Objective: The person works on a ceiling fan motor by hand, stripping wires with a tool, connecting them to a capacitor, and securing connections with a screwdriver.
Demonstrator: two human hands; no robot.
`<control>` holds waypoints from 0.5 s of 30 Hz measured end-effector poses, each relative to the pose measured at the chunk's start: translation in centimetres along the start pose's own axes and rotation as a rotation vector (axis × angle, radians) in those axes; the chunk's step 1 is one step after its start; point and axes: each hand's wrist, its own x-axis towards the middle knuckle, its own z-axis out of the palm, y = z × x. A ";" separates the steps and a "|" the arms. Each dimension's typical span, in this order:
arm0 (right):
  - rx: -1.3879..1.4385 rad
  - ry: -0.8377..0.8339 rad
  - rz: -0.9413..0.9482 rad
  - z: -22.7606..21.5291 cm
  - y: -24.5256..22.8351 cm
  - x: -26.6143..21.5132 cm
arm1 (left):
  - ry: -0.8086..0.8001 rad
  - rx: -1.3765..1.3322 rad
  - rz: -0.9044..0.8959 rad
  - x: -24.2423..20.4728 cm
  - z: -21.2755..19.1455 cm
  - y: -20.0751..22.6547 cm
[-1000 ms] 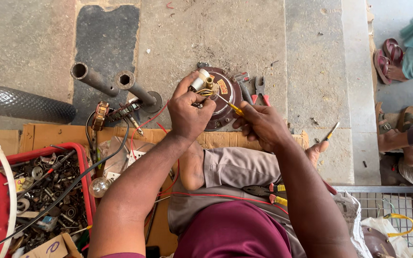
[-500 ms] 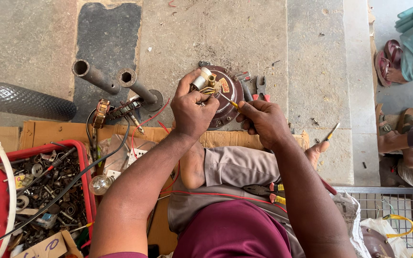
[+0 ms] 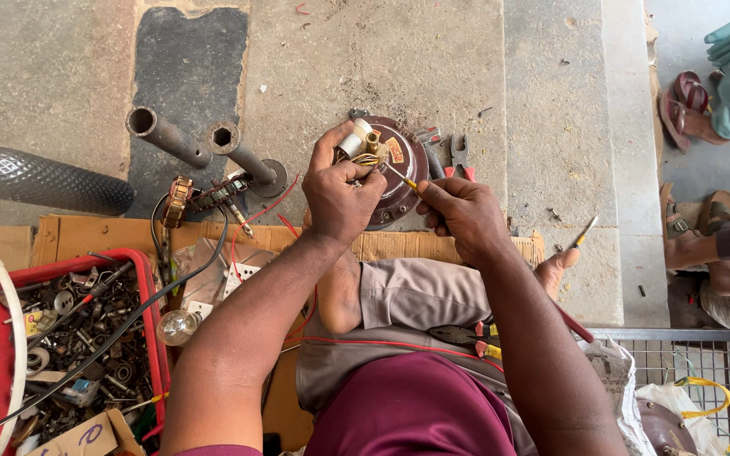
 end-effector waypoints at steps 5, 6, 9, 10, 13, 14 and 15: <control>0.028 0.076 -0.231 0.6 -0.3 0.0 | 0.006 -0.013 -0.020 0.2 -0.2 0.2; 0.030 0.076 -0.230 0.6 -0.5 0.0 | 0.011 -0.017 -0.017 0.2 -0.2 0.2; 0.184 0.068 0.150 0.4 -1.0 -0.3 | 0.008 -0.037 -0.030 0.2 -0.1 0.2; 0.086 0.057 0.143 0.3 -1.0 -0.3 | 0.002 -0.052 -0.044 0.2 0.0 0.1; 0.024 0.047 0.015 0.5 -0.7 -0.3 | 0.016 -0.050 -0.029 0.1 0.1 0.0; 0.058 0.048 -0.105 0.6 -0.6 -0.4 | 0.015 -0.049 -0.030 0.1 0.1 -0.1; 0.059 0.048 -0.104 0.6 -0.5 -0.3 | 0.008 -0.068 -0.027 0.0 0.1 -0.2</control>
